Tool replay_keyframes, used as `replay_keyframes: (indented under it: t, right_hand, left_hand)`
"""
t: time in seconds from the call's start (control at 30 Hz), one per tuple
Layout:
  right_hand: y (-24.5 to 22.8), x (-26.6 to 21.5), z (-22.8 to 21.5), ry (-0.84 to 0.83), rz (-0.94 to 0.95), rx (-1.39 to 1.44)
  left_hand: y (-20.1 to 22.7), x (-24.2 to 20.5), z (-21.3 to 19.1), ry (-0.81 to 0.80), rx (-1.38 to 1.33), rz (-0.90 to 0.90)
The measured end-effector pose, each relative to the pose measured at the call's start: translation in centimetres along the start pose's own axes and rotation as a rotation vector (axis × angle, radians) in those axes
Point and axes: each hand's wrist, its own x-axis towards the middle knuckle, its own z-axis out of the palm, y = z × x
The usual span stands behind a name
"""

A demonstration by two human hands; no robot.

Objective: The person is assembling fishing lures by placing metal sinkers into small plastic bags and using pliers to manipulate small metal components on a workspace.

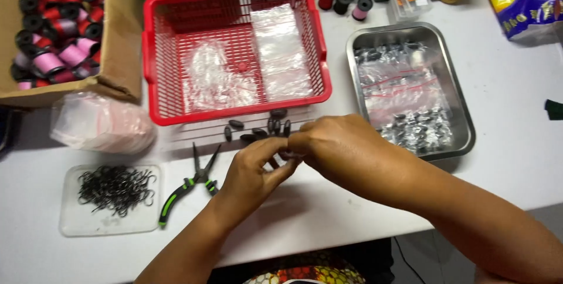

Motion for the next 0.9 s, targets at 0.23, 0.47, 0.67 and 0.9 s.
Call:
replay_keyframes:
  t: [0.23, 0.47, 0.67, 0.9]
  right_hand:
    - [8.2, -2.1, -4.0, -0.045, 0.220, 0.251]
    - [17.5, -1.5, -4.9, 0.204, 0.411, -0.051]
    - [21.1, 1.3, -3.4, 0.036, 0.516, -0.099]
    - [22.9, 2.8, -2.5, -0.023, 0.497, -0.121]
  left_hand:
    - [0.0, 0.3, -0.6, -0.119, 0.088, 0.130]
    - [-1.3, 1.1, -0.4, -0.111, 0.190, 0.165]
    - [-1.4, 1.6, -0.8, -0.133, 0.177, 0.156]
    - [-2.4, 1.7, -1.5, -0.091, 0.220, 0.176]
